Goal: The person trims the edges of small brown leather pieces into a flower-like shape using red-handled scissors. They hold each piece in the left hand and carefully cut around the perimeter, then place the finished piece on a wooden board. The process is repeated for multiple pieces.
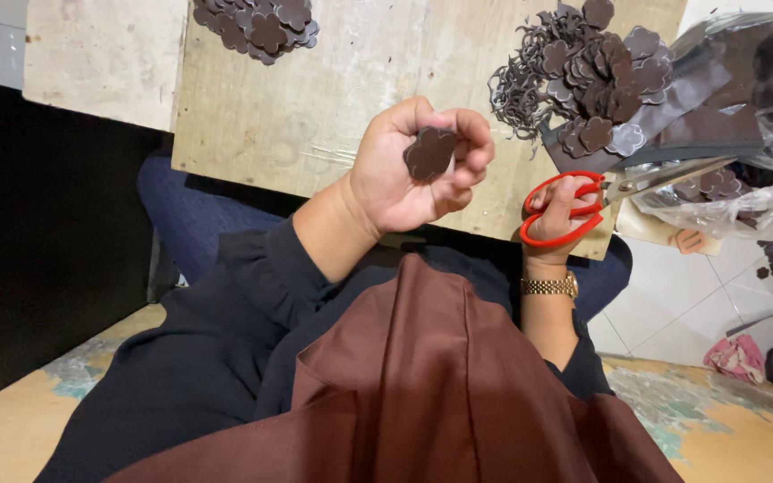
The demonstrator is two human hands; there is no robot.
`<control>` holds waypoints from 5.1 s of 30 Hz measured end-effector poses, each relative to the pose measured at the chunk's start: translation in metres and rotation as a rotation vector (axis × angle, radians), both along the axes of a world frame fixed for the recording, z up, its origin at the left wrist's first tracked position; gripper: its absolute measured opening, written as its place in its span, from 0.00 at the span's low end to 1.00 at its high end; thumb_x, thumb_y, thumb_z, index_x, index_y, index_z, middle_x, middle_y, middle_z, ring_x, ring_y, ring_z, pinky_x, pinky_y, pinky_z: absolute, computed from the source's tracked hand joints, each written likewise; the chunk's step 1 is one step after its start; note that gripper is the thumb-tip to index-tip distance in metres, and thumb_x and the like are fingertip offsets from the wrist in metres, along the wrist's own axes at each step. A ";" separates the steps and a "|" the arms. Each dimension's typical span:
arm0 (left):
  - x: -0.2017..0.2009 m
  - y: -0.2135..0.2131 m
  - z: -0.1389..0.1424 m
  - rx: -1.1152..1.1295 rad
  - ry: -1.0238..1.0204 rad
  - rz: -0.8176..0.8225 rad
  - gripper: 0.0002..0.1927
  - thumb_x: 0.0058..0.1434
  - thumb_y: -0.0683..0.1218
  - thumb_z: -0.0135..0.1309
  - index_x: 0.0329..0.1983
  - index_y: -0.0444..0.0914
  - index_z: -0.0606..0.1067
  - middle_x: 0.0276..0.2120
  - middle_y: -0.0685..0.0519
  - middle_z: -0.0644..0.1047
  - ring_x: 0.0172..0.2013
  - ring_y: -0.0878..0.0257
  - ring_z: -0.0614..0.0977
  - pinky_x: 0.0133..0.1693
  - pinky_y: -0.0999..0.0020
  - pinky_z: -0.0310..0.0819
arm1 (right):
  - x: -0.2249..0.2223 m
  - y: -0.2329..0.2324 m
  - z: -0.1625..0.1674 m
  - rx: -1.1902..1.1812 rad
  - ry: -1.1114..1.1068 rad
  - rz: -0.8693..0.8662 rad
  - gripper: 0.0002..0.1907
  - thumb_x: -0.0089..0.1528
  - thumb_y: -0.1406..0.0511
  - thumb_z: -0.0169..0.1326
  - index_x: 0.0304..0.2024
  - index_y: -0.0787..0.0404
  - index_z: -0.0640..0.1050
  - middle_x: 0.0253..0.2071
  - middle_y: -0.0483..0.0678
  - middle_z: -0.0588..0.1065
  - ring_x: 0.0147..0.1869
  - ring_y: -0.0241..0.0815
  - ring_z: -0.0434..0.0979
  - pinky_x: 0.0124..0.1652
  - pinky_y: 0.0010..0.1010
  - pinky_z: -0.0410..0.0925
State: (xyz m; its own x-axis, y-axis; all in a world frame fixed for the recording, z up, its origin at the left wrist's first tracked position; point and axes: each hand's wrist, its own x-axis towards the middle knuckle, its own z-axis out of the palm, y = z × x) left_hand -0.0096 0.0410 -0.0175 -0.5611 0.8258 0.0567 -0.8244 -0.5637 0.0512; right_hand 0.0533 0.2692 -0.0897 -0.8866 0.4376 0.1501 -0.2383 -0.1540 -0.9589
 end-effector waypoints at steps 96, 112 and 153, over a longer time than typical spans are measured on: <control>0.019 -0.006 0.034 -0.932 0.551 0.544 0.06 0.65 0.37 0.60 0.38 0.33 0.73 0.35 0.50 0.81 0.33 0.67 0.84 0.39 0.73 0.82 | 0.045 -0.035 0.088 -0.254 -0.451 1.030 0.35 0.63 0.36 0.53 0.43 0.58 0.63 0.35 0.40 0.57 0.36 0.31 0.53 0.36 0.23 0.54; 0.016 -0.017 0.041 -1.015 0.695 0.492 0.10 0.64 0.36 0.61 0.43 0.33 0.72 0.34 0.54 0.79 0.34 0.73 0.81 0.37 0.78 0.79 | 0.040 -0.034 0.083 -0.113 -0.372 1.082 0.40 0.61 0.34 0.54 0.53 0.60 0.64 0.40 0.41 0.61 0.38 0.31 0.57 0.39 0.22 0.57; 0.021 -0.008 0.044 -0.868 0.407 0.187 0.06 0.64 0.41 0.59 0.37 0.34 0.74 0.31 0.50 0.81 0.30 0.67 0.83 0.35 0.72 0.81 | 0.042 -0.036 0.086 -0.054 -0.309 1.037 0.45 0.62 0.30 0.47 0.57 0.61 0.64 0.42 0.42 0.62 0.43 0.34 0.60 0.44 0.26 0.61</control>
State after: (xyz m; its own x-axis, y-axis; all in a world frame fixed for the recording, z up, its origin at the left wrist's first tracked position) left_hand 0.0111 0.0329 0.0267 -0.7595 0.5716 -0.3106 -0.5528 -0.3153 0.7714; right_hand 0.0950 0.2328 -0.0034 -0.8249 -0.5476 -0.1399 0.2826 -0.1853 -0.9412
